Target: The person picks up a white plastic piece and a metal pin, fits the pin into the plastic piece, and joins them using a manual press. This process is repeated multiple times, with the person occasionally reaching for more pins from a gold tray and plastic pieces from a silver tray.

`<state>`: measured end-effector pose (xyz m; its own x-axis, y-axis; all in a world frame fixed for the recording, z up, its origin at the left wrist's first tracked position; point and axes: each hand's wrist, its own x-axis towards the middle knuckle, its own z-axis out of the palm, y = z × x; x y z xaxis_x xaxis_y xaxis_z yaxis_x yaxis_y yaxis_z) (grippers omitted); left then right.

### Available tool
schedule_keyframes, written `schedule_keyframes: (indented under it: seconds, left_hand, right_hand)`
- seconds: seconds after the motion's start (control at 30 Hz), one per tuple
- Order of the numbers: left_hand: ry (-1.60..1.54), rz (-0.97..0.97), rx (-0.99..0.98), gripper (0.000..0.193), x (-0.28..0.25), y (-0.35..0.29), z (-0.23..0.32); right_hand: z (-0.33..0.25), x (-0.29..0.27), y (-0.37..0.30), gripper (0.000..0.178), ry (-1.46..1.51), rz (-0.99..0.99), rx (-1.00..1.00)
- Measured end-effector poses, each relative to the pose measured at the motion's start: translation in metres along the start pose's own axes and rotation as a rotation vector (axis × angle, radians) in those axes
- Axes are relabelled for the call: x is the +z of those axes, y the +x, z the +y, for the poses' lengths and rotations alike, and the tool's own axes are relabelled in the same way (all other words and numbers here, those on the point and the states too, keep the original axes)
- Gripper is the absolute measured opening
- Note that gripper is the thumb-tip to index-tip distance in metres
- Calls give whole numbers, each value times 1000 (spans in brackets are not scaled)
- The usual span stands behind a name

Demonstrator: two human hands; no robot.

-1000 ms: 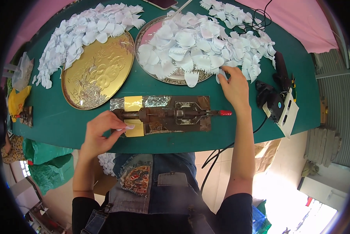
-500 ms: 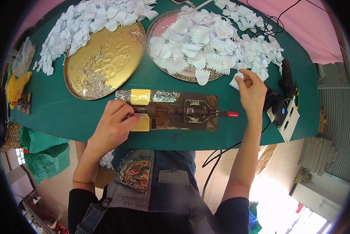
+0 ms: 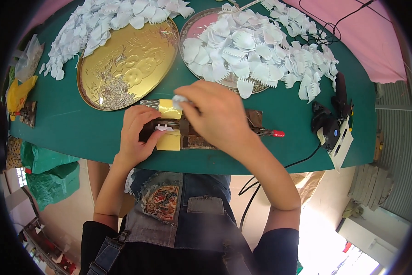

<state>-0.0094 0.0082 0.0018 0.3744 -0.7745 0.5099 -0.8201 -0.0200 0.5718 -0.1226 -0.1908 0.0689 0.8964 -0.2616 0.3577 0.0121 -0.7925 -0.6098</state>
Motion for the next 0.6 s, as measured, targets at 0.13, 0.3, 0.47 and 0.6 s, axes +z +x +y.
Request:
schedule_keyframes:
  seconds: [0.13, 0.3, 0.47, 0.6]
  left_hand:
    - [-201, 72, -80, 43, 7, -5, -1]
    - [-270, 131, -132, 45, 6, -4, -1]
    - [-267, 20, -110, 48, 5, -2, -7]
    - [-292, -50, -191, 48, 7, -7, -12]
  right_hand:
    - [0, 36, 2, 16, -31, -45, -129]
    - [-7, 32, 0, 16, 49, -242, -93]
    - [-1, 26, 3, 16, 134, -357, -95]
    - [-3, 21, 15, 19, 161, -465, -42]
